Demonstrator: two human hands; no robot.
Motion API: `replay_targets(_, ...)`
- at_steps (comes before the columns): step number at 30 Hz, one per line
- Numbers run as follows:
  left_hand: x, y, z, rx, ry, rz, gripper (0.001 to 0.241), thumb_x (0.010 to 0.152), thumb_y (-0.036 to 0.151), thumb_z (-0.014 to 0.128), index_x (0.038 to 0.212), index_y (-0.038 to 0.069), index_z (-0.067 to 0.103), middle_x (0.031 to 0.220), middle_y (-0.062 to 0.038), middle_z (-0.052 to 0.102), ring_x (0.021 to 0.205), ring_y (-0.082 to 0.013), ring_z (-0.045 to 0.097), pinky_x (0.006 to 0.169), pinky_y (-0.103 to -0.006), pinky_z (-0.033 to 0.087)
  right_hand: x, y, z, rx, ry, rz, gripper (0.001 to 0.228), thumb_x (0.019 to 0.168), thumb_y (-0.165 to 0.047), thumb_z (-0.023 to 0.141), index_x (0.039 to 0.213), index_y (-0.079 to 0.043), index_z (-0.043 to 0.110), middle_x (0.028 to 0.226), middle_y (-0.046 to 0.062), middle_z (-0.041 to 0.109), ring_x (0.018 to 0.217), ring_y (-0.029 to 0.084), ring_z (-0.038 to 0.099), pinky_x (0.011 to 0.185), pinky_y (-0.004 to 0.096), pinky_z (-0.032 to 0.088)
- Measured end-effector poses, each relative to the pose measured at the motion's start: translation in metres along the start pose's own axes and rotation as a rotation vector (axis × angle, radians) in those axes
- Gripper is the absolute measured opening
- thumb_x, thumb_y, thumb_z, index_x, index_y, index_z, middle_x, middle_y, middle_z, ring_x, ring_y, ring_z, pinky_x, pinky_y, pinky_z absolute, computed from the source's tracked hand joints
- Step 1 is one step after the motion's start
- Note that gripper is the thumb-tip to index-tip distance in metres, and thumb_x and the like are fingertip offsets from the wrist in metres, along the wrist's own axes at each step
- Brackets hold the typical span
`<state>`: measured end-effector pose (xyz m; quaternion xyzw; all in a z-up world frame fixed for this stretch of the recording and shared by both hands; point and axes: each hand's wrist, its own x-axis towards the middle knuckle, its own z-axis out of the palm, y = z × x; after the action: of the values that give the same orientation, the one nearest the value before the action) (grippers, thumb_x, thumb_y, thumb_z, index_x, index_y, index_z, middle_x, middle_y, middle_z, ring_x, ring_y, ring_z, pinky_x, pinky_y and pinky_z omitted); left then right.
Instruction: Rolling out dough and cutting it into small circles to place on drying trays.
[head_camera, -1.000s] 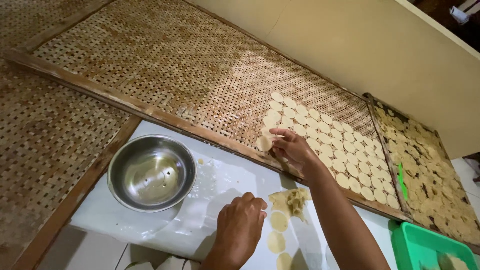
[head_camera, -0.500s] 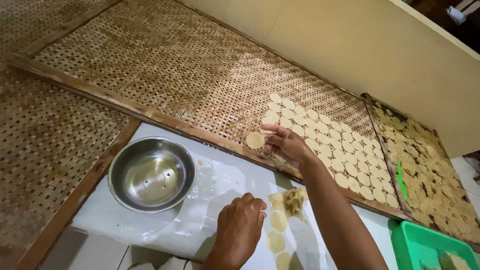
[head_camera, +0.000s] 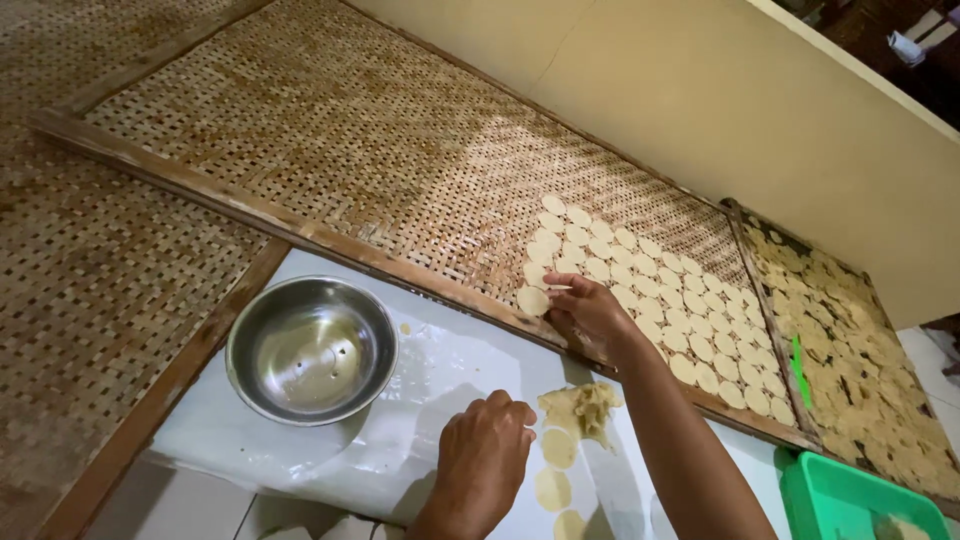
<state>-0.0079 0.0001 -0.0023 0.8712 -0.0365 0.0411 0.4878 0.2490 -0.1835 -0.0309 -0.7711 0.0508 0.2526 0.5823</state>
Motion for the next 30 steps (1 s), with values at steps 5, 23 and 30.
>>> replay_targets(5, -0.001, 0.002, -0.001, -0.012, -0.013, -0.016, 0.014, 0.088, 0.012, 0.071, 0.101, 0.007, 0.075, 0.099, -0.011, 0.068, 0.094, -0.0318, 0.067, 0.082, -0.0455, 0.052, 0.004, 0.010, -0.005, -0.154, 0.003, -0.129, 0.028, 0.099, 0.001, 0.058, 0.125, -0.005, 0.067, 0.099, 0.005, 0.070, 0.080, 0.011, 0.063, 0.067, 0.025, 0.053)
replay_targets(23, 0.001, -0.002, 0.004, 0.038, 0.007, 0.025, 0.008, 0.088, 0.013, 0.071, 0.094, 0.009, 0.073, 0.095, -0.011, 0.066, 0.092, -0.0336, 0.066, 0.080, -0.0472, 0.052, -0.047, 0.000, 0.042, -1.582, 0.326, -0.670, 0.051, 0.084, -0.014, 0.069, 0.134, -0.022, 0.061, 0.111, 0.003, 0.076, 0.104, 0.027, 0.067, 0.082, 0.045, 0.055)
replay_targets(30, -0.001, 0.002, 0.001, 0.008, 0.070, 0.038, 0.008, 0.088, 0.017, 0.073, 0.089, 0.009, 0.071, 0.092, -0.011, 0.067, 0.087, -0.0344, 0.067, 0.077, -0.0477, 0.053, -0.062, 0.000, 0.035, -1.506, 0.393, -0.756, 0.049, 0.088, -0.006, 0.061, 0.134, -0.023, 0.065, 0.118, 0.006, 0.074, 0.099, 0.031, 0.068, 0.080, 0.045, 0.056)
